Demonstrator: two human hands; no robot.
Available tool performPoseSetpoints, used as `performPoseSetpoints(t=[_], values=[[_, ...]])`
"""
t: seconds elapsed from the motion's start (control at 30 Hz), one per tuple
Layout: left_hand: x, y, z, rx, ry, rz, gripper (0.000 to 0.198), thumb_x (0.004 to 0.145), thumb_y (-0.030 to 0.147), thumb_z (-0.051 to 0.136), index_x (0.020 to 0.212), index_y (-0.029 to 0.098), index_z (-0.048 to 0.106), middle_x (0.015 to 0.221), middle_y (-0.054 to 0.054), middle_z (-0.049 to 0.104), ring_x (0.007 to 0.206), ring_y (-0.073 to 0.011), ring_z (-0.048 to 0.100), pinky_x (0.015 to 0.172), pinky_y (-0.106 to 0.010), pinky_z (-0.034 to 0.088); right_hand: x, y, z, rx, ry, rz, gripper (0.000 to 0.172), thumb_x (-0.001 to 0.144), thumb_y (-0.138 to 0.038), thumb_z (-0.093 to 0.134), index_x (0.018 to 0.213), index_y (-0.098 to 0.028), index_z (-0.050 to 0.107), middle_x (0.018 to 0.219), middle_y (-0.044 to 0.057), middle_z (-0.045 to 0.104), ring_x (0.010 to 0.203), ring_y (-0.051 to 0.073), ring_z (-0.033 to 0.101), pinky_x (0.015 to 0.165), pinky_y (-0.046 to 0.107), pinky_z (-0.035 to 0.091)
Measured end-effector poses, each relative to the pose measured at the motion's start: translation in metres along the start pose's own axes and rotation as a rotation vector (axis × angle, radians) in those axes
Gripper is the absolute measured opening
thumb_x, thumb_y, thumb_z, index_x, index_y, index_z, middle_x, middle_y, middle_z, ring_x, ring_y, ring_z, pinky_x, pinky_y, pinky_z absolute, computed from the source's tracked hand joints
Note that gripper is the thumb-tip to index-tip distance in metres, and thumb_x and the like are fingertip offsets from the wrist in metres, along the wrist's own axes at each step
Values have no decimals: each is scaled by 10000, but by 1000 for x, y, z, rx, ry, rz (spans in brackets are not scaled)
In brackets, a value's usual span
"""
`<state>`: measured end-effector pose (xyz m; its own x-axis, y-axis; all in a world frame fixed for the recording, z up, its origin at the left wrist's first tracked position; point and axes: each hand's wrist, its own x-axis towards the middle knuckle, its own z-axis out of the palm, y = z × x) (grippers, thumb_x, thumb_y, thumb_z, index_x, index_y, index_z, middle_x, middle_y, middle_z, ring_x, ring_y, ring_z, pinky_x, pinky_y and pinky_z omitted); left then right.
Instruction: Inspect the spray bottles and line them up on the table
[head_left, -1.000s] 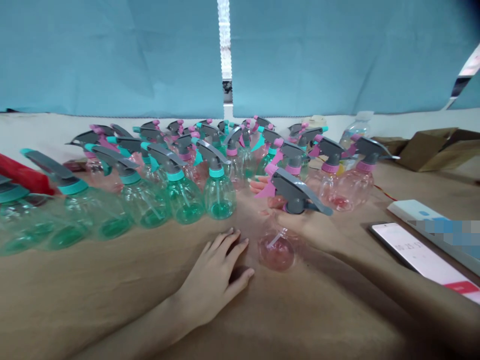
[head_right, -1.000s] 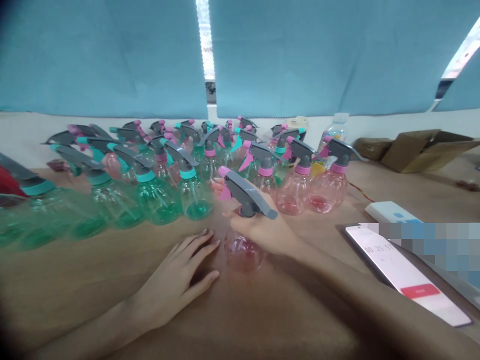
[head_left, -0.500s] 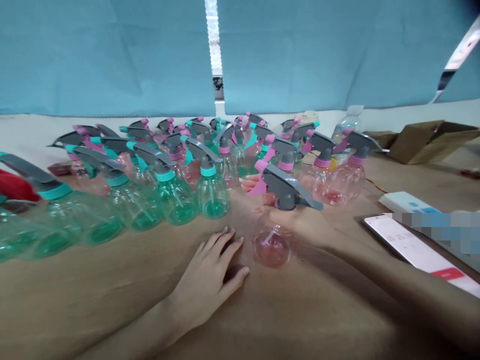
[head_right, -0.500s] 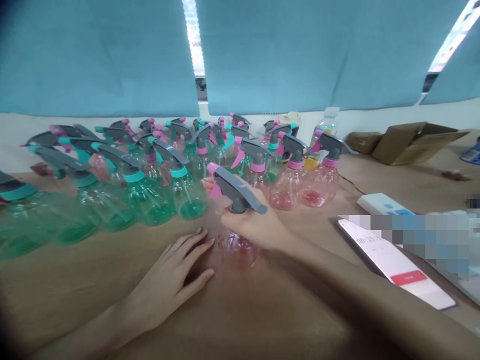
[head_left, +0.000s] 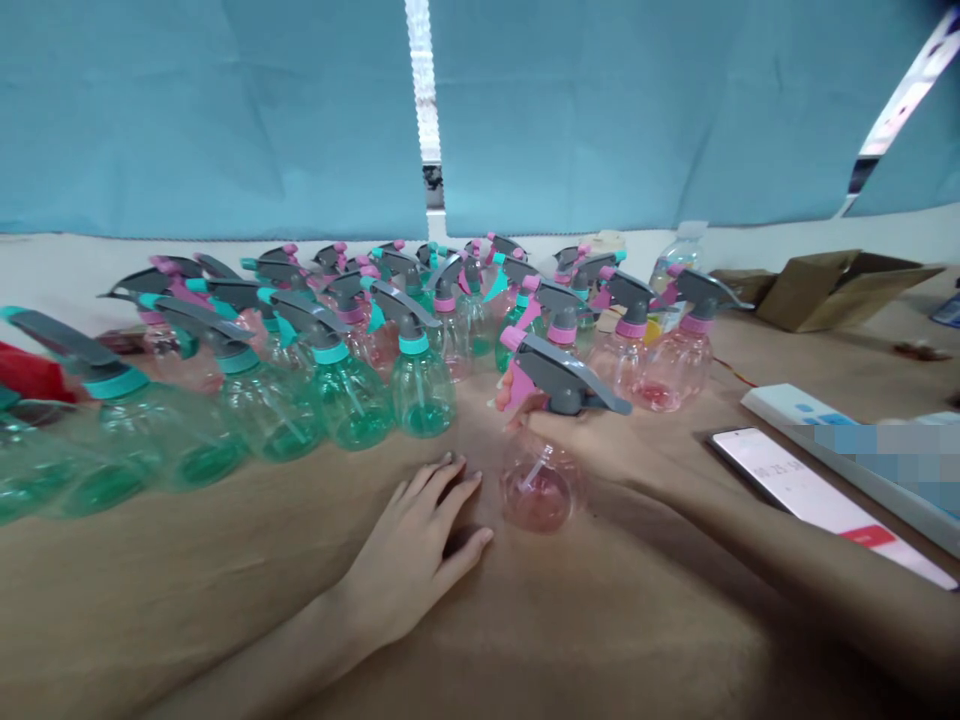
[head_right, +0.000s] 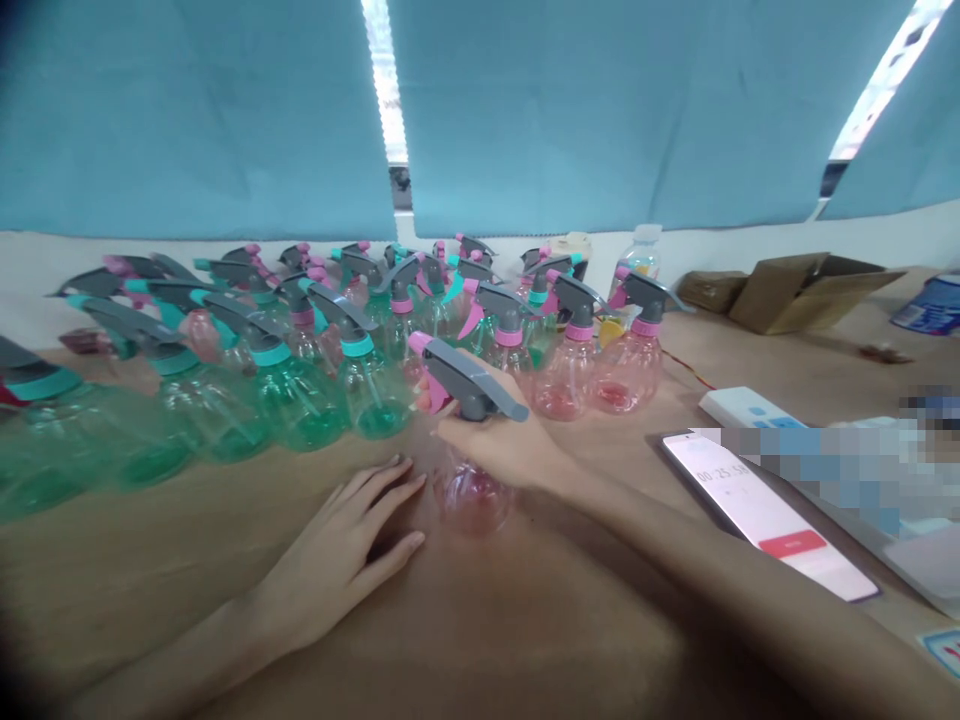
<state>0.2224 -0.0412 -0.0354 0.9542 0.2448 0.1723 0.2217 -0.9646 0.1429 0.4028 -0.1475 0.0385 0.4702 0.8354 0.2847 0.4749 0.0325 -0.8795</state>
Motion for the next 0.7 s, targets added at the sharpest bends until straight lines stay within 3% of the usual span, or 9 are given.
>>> performPoseSetpoints(t=[0.3, 0.5, 0.7], values=[[1, 0, 0, 12, -1, -3, 448, 927, 424, 467, 1303, 180, 473, 1377, -110, 447, 1266, -290, 382, 1002, -467, 355, 0, 6, 0, 37, -9, -8, 53, 655, -246, 538, 661, -234, 590, 729, 2, 635, 778, 186, 603, 668, 297, 491], [1, -1, 1, 7, 19, 11, 442, 928, 425, 465, 1305, 194, 469, 1369, -103, 456, 1262, -286, 388, 999, -465, 360, 1, 15, 1, -39, 18, 19, 80, 670, -308, 565, 687, -230, 559, 660, -3, 588, 682, 184, 569, 603, 307, 495], [1, 1, -1, 12, -11, -11, 446, 926, 420, 470, 1295, 170, 482, 1367, -118, 455, 1255, -291, 394, 995, -482, 363, -2, 17, 5, -48, 73, 17, 63, 682, -255, 554, 740, -232, 569, 744, -2, 604, 725, 180, 568, 625, 308, 481]])
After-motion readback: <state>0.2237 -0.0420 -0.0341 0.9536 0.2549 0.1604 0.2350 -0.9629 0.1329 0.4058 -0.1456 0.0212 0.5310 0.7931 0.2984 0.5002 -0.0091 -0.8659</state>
